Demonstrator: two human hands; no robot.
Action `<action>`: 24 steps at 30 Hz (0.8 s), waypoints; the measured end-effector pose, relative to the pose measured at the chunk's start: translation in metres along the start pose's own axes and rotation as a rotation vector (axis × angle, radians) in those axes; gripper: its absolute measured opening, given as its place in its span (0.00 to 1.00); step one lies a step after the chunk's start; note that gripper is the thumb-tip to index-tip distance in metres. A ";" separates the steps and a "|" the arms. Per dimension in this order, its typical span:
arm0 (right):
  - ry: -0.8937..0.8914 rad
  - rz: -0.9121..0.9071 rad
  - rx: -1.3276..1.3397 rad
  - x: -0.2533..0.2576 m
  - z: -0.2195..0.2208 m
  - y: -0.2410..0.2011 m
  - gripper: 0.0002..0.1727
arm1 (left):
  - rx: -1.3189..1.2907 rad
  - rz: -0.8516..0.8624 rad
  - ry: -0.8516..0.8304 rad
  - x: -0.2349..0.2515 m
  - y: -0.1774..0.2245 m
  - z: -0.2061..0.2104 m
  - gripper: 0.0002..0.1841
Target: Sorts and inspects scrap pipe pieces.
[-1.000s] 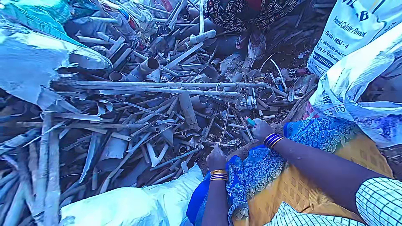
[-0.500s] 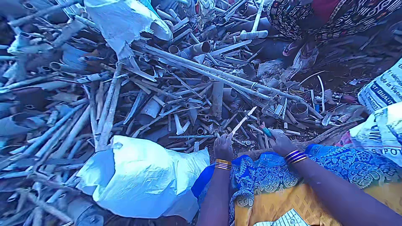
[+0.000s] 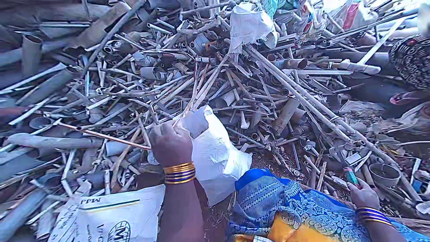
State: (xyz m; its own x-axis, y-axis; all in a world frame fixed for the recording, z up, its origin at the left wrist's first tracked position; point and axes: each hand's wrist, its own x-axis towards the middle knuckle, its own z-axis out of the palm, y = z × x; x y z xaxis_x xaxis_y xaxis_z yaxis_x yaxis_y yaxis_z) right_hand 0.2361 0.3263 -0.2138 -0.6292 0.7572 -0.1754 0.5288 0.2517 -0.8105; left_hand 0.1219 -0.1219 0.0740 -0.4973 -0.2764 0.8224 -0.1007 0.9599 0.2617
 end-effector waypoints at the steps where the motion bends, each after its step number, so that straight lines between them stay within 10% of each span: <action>1: 0.005 0.004 0.014 -0.001 0.000 0.000 0.24 | 0.054 -0.035 -0.114 0.009 -0.003 -0.003 0.17; 8: -0.025 0.064 0.028 -0.008 -0.009 -0.006 0.26 | 0.415 0.064 -0.775 0.051 0.008 0.058 0.22; 12: -0.001 0.114 0.085 -0.004 -0.018 -0.007 0.26 | 0.173 0.304 -0.703 0.037 0.050 0.056 0.29; 16: 0.050 0.205 0.220 0.003 -0.020 -0.009 0.26 | -0.203 0.459 -0.713 -0.015 0.106 0.067 0.28; 24: 0.197 0.484 0.583 0.028 -0.015 -0.004 0.23 | -0.273 0.535 -1.510 -0.184 0.236 0.124 0.30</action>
State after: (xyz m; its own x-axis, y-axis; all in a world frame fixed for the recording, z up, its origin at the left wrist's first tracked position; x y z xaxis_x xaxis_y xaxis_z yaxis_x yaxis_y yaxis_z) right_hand 0.2253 0.3557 -0.2071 -0.2630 0.8087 -0.5262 0.2993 -0.4501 -0.8413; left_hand 0.0822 0.1616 -0.0781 -0.7868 0.5211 -0.3307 0.4175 0.8441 0.3365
